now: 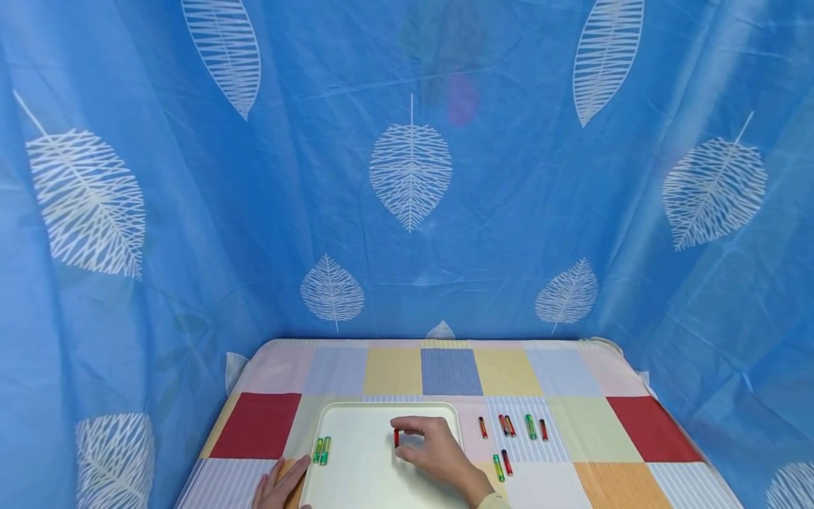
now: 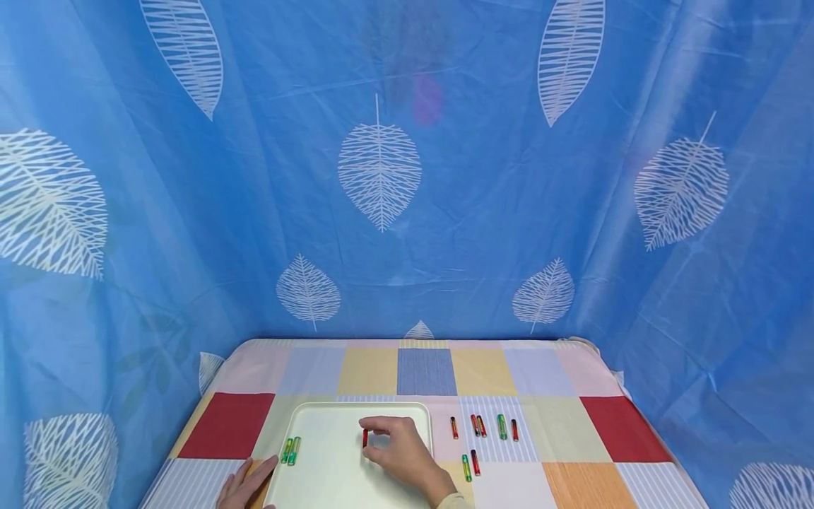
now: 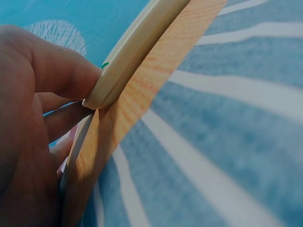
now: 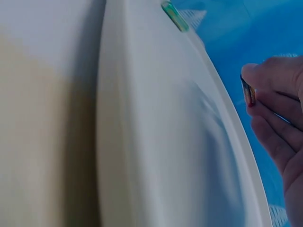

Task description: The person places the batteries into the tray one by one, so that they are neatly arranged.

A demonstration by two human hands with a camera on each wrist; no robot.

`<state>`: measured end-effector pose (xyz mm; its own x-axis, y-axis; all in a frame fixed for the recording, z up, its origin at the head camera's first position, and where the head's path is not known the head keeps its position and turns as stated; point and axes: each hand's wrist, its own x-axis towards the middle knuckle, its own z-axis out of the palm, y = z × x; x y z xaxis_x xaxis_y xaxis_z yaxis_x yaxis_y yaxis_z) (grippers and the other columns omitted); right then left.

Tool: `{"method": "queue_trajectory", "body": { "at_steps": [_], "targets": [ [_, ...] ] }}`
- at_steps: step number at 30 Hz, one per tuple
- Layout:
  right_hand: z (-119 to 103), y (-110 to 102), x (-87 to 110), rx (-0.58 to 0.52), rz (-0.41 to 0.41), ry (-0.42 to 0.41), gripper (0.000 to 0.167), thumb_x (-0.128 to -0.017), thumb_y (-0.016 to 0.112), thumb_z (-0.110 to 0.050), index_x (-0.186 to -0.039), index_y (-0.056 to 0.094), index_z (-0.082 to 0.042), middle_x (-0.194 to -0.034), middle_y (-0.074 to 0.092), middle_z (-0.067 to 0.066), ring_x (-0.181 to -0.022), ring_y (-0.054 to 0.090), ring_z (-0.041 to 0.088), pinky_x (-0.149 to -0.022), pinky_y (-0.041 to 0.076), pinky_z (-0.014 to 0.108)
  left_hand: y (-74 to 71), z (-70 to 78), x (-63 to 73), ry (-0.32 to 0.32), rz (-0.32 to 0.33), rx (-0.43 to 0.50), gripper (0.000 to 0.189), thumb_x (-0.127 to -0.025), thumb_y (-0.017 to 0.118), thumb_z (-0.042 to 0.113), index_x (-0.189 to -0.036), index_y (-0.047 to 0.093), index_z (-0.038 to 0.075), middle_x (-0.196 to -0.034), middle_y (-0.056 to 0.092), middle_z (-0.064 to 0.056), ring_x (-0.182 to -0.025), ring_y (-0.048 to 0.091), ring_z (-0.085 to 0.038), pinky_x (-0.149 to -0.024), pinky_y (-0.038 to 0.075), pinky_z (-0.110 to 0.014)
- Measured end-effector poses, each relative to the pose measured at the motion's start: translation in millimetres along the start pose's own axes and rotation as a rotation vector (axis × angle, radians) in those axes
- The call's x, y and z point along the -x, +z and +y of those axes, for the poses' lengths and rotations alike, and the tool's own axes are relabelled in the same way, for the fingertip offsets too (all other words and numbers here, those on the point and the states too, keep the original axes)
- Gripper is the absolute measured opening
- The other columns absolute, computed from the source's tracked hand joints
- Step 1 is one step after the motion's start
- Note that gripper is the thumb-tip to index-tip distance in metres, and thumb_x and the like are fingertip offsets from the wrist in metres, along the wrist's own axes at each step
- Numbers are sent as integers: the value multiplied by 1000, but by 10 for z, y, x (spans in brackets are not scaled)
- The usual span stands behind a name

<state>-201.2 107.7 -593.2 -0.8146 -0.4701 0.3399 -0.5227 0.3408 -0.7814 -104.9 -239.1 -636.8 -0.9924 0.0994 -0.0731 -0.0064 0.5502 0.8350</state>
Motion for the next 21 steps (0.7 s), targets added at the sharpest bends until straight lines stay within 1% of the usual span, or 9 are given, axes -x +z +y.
{"method": "queue_trajectory", "body": {
  "at_steps": [2,7,9,11,15,21],
  "targets": [
    [-32,82,-51,15,9,-17,40,-88,87,-2,-127,79,-1,-122,83,11,-109,80,17,-98,66,32,-2,8,1,5,-2,-5,82,-100,70,51,-163,49,3,-164,52,-27,-158,19,-65,-123,5,-84],
    [-119,268,-169,16,-1,-42,40,-88,87,1,-127,79,0,-122,83,12,-109,80,17,-96,66,30,-25,12,-5,-34,-29,8,85,-98,71,51,-164,47,3,-167,49,-27,-160,16,-64,-125,2,-83],
    [-156,339,-213,7,-6,-39,40,-88,86,2,-127,79,0,-123,83,12,-109,79,16,-96,65,29,-37,11,-9,-44,-38,12,85,-98,72,50,-165,47,4,-167,48,-27,-160,14,-63,-125,1,-83],
    [-194,407,-250,-2,-11,-32,40,-89,86,2,-128,79,0,-124,82,12,-110,79,16,-96,65,28,-44,0,-11,-34,-42,3,84,-98,71,50,-164,47,3,-167,49,-26,-160,15,-64,-124,3,-83],
    [-261,540,-330,-6,-21,-24,40,-89,86,1,-128,79,-1,-124,82,10,-110,79,15,-96,64,26,-51,-7,-19,-46,-48,15,86,-97,73,51,-164,48,4,-167,49,-26,-161,13,-64,-124,1,-82],
    [-318,722,-436,48,-51,-52,39,-89,87,-2,-127,80,-4,-124,83,5,-110,77,9,-95,62,21,-54,-16,-41,-85,-61,-8,93,-94,76,59,-165,48,5,-169,48,-23,-162,10,-62,-126,-3,-82]
  ]
}}
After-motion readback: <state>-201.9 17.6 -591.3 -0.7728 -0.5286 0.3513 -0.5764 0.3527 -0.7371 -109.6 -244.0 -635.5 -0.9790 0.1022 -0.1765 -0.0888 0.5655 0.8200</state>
